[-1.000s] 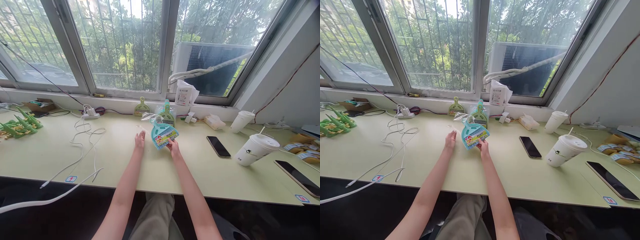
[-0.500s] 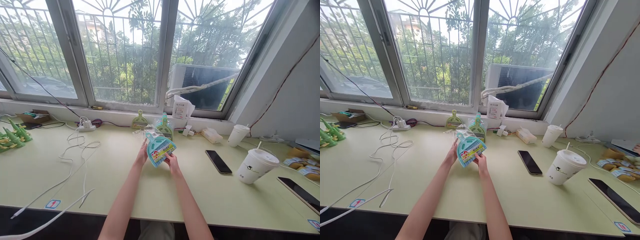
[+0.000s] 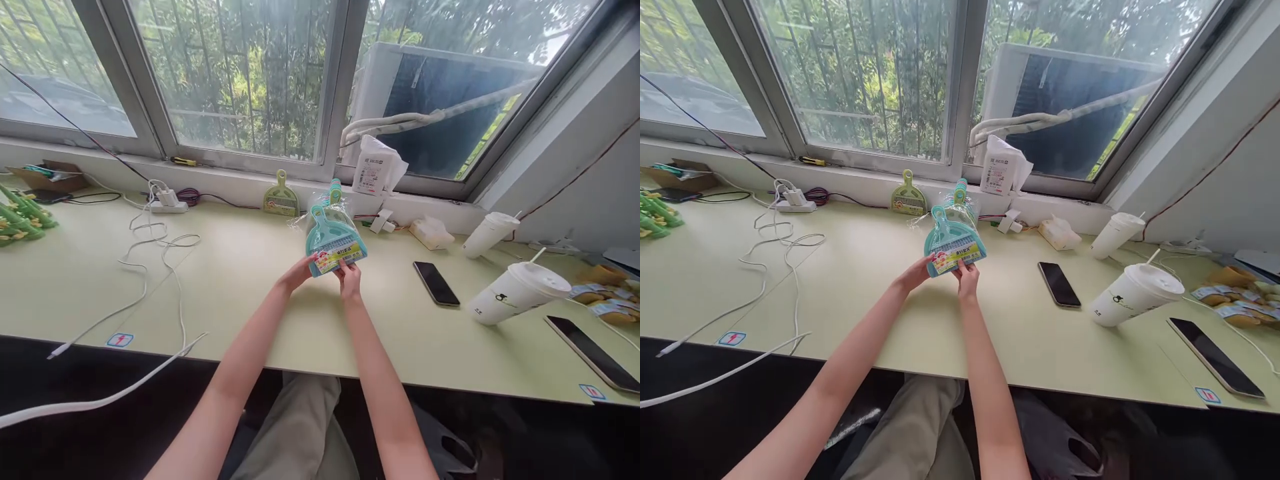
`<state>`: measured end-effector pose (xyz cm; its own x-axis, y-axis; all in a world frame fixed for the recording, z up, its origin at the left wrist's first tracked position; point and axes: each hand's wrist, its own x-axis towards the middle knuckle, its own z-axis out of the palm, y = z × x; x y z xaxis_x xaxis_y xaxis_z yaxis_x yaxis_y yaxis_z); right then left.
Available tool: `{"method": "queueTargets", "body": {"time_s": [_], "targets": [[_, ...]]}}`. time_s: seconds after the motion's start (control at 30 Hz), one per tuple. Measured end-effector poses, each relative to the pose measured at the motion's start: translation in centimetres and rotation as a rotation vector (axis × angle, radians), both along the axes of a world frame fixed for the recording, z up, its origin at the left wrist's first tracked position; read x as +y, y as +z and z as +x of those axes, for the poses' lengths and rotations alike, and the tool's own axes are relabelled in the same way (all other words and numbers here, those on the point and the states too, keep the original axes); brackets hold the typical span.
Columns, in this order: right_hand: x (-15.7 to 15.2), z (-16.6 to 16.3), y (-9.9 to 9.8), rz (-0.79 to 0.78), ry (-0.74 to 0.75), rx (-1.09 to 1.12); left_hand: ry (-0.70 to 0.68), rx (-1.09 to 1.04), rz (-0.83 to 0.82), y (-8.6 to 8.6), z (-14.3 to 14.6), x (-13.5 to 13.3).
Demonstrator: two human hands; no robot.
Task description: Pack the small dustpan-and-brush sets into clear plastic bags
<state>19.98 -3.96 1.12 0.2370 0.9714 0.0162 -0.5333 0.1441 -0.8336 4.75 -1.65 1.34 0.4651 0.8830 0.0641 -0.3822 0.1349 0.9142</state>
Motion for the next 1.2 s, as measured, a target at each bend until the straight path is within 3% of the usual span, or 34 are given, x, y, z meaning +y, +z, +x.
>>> {"method": "queueTargets", "body": {"time_s": [0.13,0.37,0.57,0.73,0.9,0.97,1.13,1.2], "targets": [[0.1,0.2,0.0,0.007,-0.015,0.005,0.032,0.011,-0.015,0.0,0.3,0.0],[0.1,0.6,0.1,-0.002,-0.077,0.003,-0.056,0.021,-0.029,0.3,1.1,-0.7],[-0.1,-0.6,0.1,-0.028,-0.094,-0.003,0.351,-0.032,0.208,0.5,1.8,-0.1],[-0.4,-1.0,0.0,-0.002,-0.075,0.044,0.443,0.006,0.122,0.6,2.1,-0.1],[-0.2,-0.7,-0.5,0.018,-0.041,0.045,0.556,-0.008,0.171,0.1,3.2,-0.9],[0.1,-0.4,-0.6,0.013,-0.061,0.052,0.535,-0.01,0.181,0.1,3.6,-1.3],[0.2,0.3,-0.5,0.026,-0.12,0.065,0.216,-0.024,0.114,0.5,3.5,-1.4],[0.1,0.2,-0.4,0.019,-0.097,0.055,0.204,-0.047,0.081,0.6,3.0,-1.0]]}}
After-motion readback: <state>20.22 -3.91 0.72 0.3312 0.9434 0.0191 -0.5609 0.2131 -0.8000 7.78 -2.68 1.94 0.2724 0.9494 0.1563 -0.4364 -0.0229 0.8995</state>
